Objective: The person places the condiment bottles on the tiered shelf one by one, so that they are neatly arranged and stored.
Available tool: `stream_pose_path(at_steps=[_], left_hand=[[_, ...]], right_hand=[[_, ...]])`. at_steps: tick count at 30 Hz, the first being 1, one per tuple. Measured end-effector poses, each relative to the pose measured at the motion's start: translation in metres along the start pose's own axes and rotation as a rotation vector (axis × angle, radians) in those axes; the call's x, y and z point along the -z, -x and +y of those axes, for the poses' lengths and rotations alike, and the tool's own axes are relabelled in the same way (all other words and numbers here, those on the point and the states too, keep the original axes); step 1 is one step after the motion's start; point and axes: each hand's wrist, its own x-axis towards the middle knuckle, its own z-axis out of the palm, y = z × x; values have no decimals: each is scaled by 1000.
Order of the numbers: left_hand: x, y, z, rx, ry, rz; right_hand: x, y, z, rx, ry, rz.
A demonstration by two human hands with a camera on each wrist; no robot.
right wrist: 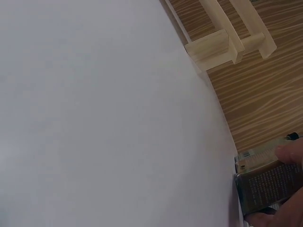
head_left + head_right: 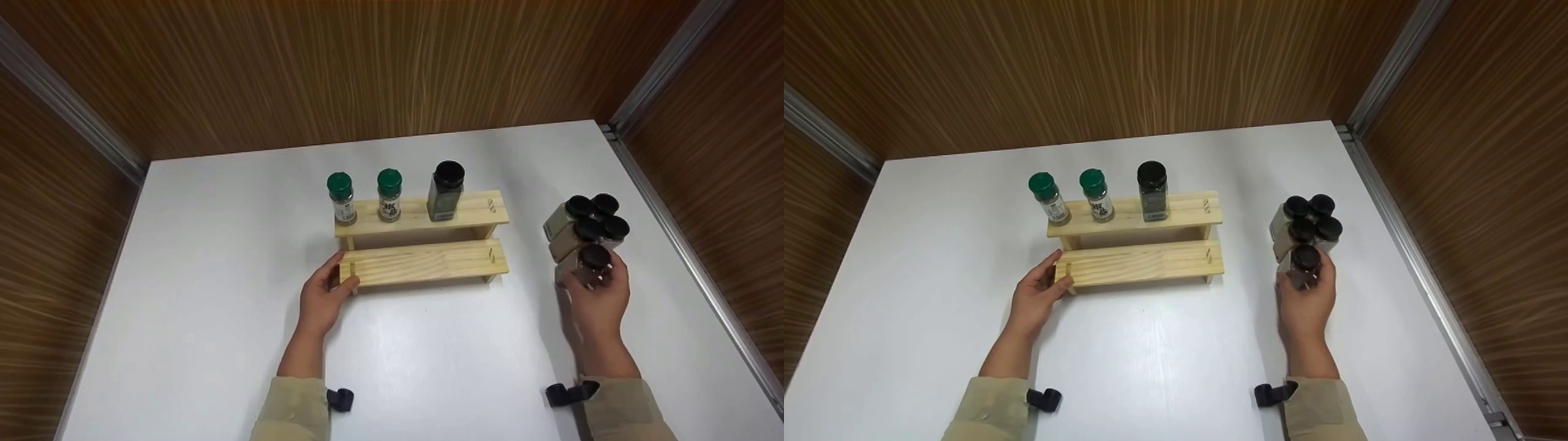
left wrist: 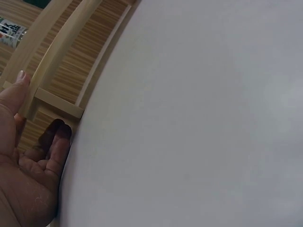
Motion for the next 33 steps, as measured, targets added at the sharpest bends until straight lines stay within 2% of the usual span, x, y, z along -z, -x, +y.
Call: stream_pose_path(at_steps=[9, 13, 21, 33], left_hand=[[0, -1, -2, -3, 3, 4], [0, 0, -2, -9, -2, 0], [0, 3, 1, -28, -3, -14], [-1, 2, 1, -16, -26, 6]], right_hand=[[0, 7, -3, 11, -50, -12], [-2, 10, -9, 40, -44, -28], [-14, 9, -32, 197, -32, -87], [-31, -2, -69, 247, -94, -135]])
